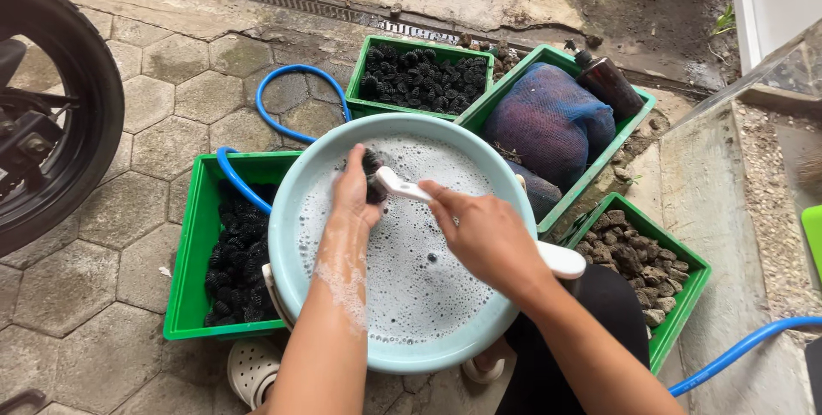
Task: The person cleans bio balls by dipping them into a tub of soapy water, scrubbing them with a brush, and placing them into a crate.
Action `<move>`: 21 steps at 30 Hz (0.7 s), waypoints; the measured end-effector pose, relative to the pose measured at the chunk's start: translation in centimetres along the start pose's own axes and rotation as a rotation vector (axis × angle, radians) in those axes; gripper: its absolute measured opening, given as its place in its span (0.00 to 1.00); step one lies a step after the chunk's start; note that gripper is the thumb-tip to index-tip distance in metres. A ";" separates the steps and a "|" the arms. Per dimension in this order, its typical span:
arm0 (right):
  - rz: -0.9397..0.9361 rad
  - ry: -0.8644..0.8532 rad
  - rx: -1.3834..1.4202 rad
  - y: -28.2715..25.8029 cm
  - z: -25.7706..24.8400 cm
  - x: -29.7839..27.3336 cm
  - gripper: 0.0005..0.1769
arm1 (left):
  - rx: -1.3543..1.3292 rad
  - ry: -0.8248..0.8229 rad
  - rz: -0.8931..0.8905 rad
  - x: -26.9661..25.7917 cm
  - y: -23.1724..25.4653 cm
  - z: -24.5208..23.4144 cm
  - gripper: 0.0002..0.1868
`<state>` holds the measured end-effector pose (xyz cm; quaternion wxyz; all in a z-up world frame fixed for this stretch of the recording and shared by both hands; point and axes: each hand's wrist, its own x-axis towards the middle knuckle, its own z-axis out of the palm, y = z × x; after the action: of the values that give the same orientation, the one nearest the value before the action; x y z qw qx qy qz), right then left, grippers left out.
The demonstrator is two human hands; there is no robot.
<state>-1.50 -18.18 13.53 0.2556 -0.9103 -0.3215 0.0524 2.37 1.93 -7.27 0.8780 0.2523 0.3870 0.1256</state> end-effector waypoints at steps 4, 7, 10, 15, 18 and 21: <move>0.239 -0.334 -0.036 0.3 -0.2 0.2 0.21 | 0.213 0.159 -0.083 -2.6 1.3 0.8 0.21; 0.234 -0.185 -0.065 0.2 -0.8 0.4 0.20 | 0.155 0.093 -0.047 -2.5 0.9 0.7 0.18; 0.341 -0.365 -0.063 0.2 0.2 0.2 0.21 | 0.278 0.116 -0.120 -1.9 0.6 0.0 0.18; 0.071 0.029 -0.107 2.2 0.1 0.4 0.19 | 0.262 -0.001 -0.150 -3.0 0.4 1.0 0.19; 0.323 -0.246 -0.055 1.1 0.0 0.3 0.20 | 0.300 0.045 -0.140 -4.2 0.8 1.9 0.21; 0.336 -0.342 -0.076 0.7 -0.3 0.2 0.20 | 0.904 0.198 0.002 -4.7 0.8 1.8 0.24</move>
<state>-0.86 -18.60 13.50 0.1507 -0.9378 -0.2059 0.2356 0.54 -0.01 -2.93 0.6386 0.5968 0.4848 -0.0315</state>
